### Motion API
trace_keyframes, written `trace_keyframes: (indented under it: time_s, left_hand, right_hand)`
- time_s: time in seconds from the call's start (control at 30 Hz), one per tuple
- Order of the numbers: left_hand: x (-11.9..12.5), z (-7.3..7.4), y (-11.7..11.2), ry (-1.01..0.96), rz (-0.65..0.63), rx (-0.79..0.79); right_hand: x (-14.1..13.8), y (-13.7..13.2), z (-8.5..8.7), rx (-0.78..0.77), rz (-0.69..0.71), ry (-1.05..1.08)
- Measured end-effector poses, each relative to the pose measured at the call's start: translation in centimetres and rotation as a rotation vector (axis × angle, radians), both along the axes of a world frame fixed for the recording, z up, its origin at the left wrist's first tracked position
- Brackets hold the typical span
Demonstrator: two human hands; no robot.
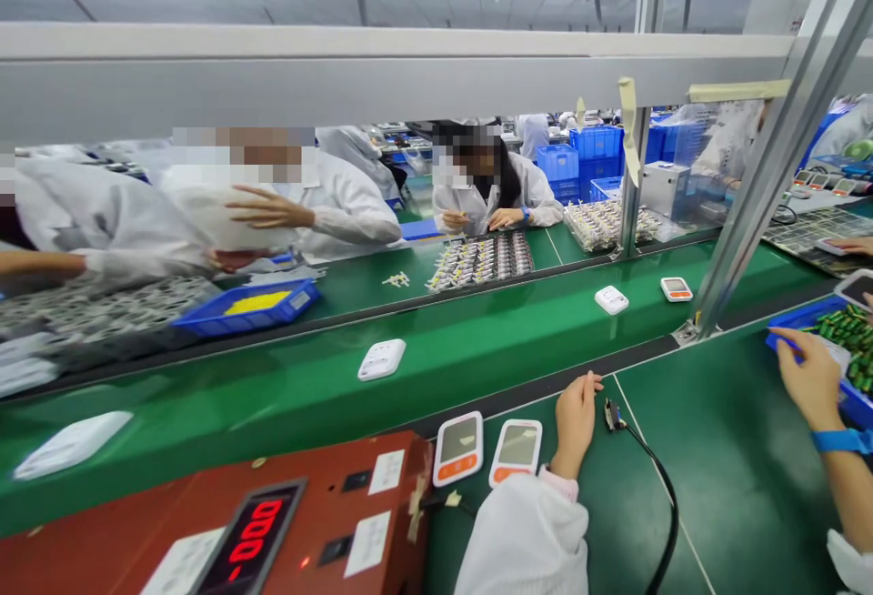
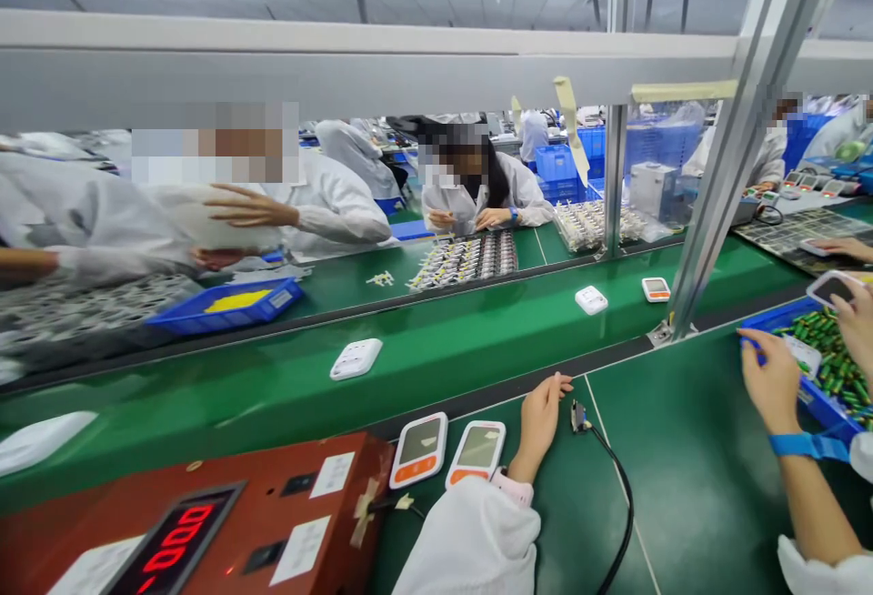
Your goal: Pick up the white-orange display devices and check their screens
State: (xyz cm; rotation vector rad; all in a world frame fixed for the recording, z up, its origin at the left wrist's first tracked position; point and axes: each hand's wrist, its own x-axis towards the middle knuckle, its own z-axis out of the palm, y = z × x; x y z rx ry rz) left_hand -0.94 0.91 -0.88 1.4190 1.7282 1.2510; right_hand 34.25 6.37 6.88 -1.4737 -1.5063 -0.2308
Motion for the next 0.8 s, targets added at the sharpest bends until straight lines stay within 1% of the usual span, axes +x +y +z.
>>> trace_keyframes:
  time_s: [0.03,0.1,0.17,0.23,0.27,0.33,0.43,0.53,0.6,0.67,0.7,0.8]
  left_hand:
    - [0.0,0.0,0.0,0.002,-0.001,0.002]
    - [0.0,0.1,-0.1,0.005,-0.006,0.001]
    - [-0.1,0.2,-0.2,0.008,-0.009,-0.003]
    - [-0.1,0.2,-0.3,0.012,-0.010,-0.004]
    - [-0.1,0.2,-0.3,0.012,-0.010,-0.003]
    - [-0.1,0.3,-0.4,0.011,-0.012,-0.001]
    - [-0.1,0.4,-0.5,0.009,-0.014,-0.005]
    - [-0.1,0.5,-0.5,0.008,-0.014,0.001]
    - [-0.1,0.5,-0.5,0.005,-0.010,0.007]
    - [-0.1,0.5,-0.5,0.000,-0.008,0.009]
    - [-0.1,0.6,-0.6,-0.002,-0.007,0.011]
    - [-0.1,0.7,-0.7,-0.006,0.000,0.015]
  right_hand:
    - [-2.0,0.0,-0.9,0.003,0.071,-0.028]
    - [-5.8,0.8,-1.9,0.011,0.228,-0.050]
    - [-9.1,2.8,-2.4,-0.029,0.342,-0.025]
    - [-11.8,5.6,-3.3,-0.135,0.383,0.021]
    - [-12.9,7.2,-3.9,-0.199,0.378,0.040]
    - [-14.7,10.3,-5.5,-0.270,0.330,0.069]
    - [-16.4,13.9,-7.6,-0.282,0.186,0.132]
    - [-17.0,16.1,-8.8,-0.275,-0.001,0.239]
    - [-17.3,16.8,-9.2,-0.285,-0.079,0.298]
    - [-17.6,17.0,-9.5,-0.301,-0.089,0.322]
    - [-17.8,16.9,-9.6,-0.306,-0.071,0.321]
    - [-18.4,16.6,-9.7,-0.311,0.066,0.293]
